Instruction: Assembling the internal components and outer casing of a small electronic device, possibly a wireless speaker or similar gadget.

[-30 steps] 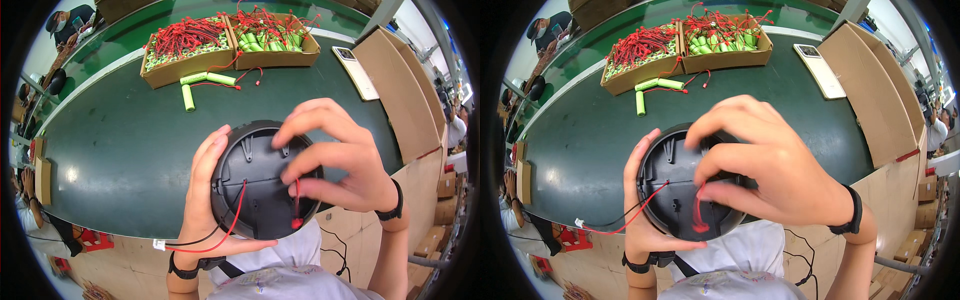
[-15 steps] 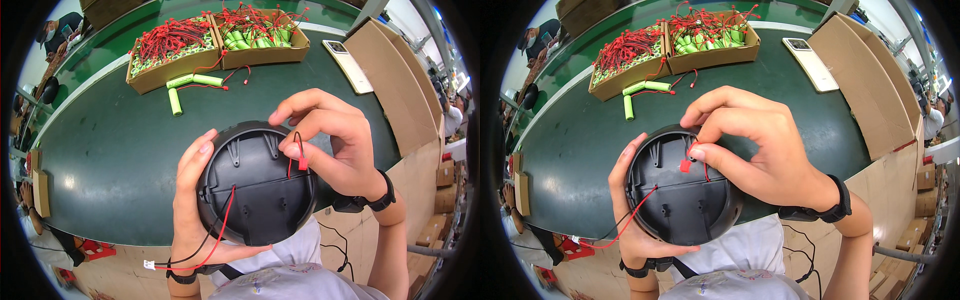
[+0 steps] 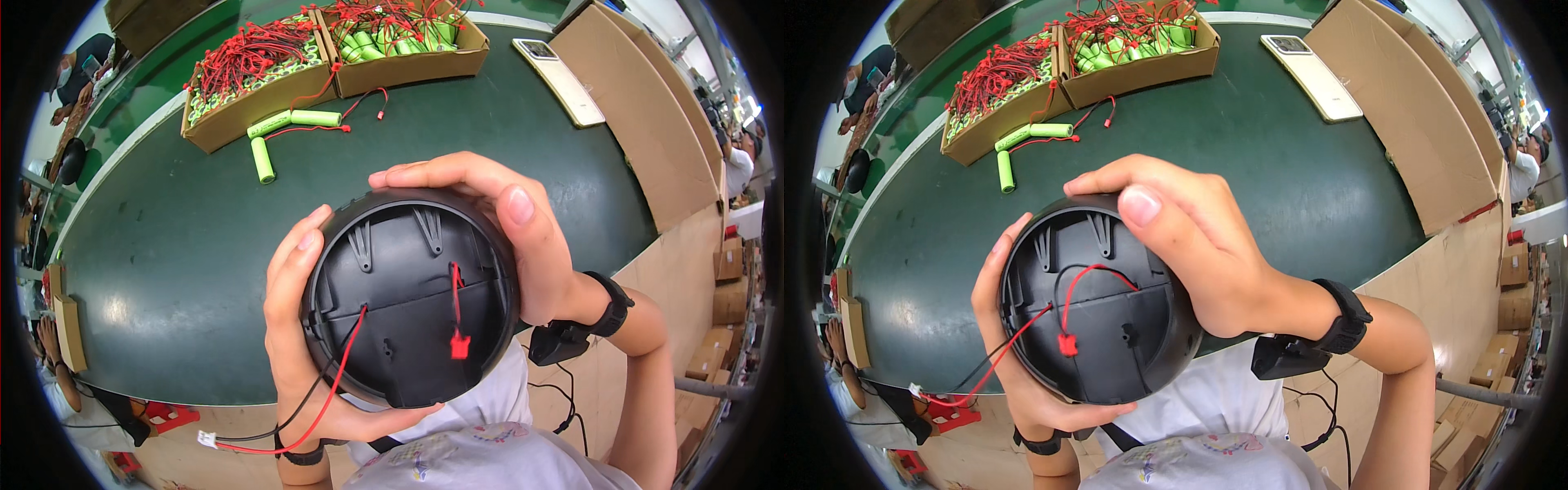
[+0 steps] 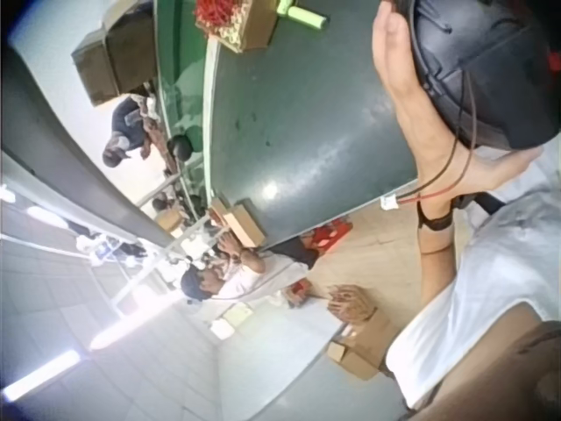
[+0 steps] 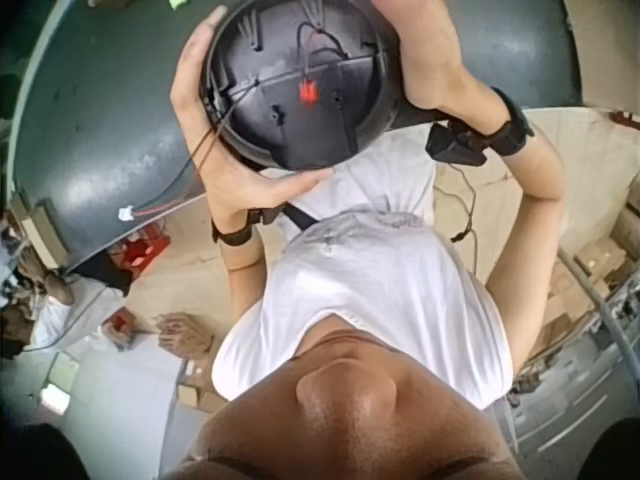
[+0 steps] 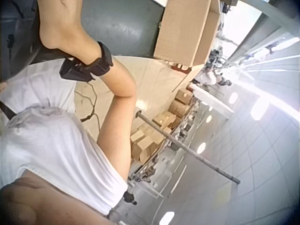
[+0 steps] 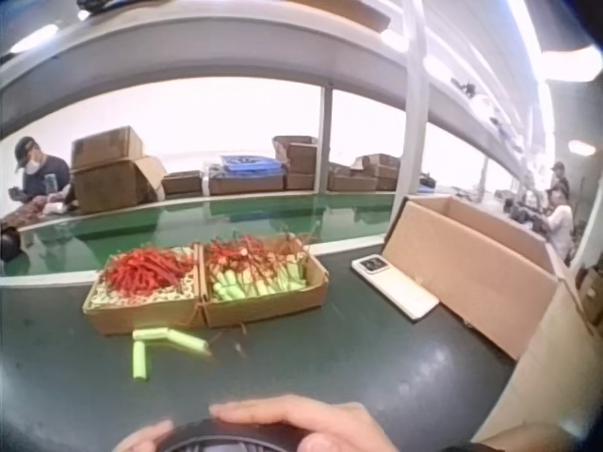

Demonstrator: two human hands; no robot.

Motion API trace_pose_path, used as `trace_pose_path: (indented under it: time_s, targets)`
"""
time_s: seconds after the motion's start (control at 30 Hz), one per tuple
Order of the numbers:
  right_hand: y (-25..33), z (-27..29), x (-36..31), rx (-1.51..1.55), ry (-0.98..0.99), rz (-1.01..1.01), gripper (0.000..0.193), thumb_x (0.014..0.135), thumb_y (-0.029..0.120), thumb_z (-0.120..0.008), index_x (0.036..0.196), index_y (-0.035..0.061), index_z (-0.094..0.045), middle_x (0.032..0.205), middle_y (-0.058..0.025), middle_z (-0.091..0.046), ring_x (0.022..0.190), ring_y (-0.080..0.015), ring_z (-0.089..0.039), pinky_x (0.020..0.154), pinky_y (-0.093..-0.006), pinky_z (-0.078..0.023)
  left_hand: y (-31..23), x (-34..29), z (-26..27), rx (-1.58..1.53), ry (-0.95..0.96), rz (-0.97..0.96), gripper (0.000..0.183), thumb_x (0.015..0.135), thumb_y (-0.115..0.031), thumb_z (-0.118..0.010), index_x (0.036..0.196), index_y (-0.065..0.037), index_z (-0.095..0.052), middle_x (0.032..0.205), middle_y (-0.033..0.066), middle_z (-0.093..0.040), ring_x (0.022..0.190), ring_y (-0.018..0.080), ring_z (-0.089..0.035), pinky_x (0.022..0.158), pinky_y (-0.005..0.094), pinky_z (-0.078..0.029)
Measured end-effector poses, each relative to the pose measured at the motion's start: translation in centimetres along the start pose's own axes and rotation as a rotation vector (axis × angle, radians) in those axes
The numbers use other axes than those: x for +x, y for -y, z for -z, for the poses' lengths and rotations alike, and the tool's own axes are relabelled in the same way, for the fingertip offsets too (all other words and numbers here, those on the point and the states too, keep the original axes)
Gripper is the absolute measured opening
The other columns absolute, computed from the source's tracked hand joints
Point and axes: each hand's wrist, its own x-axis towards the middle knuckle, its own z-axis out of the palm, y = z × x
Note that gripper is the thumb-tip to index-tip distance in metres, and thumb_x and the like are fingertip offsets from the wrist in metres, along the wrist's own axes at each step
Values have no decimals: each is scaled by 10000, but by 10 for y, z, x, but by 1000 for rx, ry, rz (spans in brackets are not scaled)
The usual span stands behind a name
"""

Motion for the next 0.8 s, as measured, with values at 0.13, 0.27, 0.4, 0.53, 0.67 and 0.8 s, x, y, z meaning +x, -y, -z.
trace_pose_path:
  time_s: [0.13,0.27,0.4,0.53,0.67,0.8]
  targets:
    - [-2,1,-1,-28,4,-23,872,895,663,-266,1200,-122,-494,1252,-262,-518,1139,-284,-546,979,-378,-432,2,-1,-7,-48,-66,-16,1284,342,-340,-909,1383,12,-246,1399,236,-321,1239,337,-439,1034,436,-390]
    - [1,4,0,34,10,-60,949,860,722,-274,1230,-131,-463,1296,-262,-483,1190,-293,-507,1015,-398,-398,1,1,-5,-17,-53,-24,1324,328,-365,-917,1392,20,-228,1402,232,-319,1238,340,-439,1030,438,-391]
    - [-1,-2,-6,342,-10,-8,716,882,522,-466,1290,-66,-449,1217,-187,-545,1158,-243,-515,987,-339,-380,-9,-9,9,-142,-66,87,1417,279,-426,-924,1414,29,-206,1395,212,-351,1242,338,-435,1029,441,-385]
    - [-14,-24,-20,189,-140,189,965,826,700,-439,1367,-90,-319,1343,-229,-424,1261,-292,-430,1044,-364,-317,-7,-10,10,-326,-152,122,1359,353,-438,-917,1412,29,-204,1384,205,-352,1243,339,-429,1029,454,-386]
    - [14,-50,-11,220,-233,272,907,864,681,-382,1315,-106,-376,1235,-242,-517,1109,-307,-558,933,-347,-426,-8,-22,3,-477,-201,2,1391,362,-506,-908,1433,-41,-152,1390,178,-316,1238,338,-417,1029,483,-384]
    - [7,-42,-10,48,-323,407,795,922,594,-339,1244,-125,-447,1076,-255,-605,921,-337,-650,809,-334,-501,-21,-13,-10,-727,-161,134,1209,551,-612,-794,1449,-119,-152,1415,170,-301,1259,366,-395,1030,540,-361]
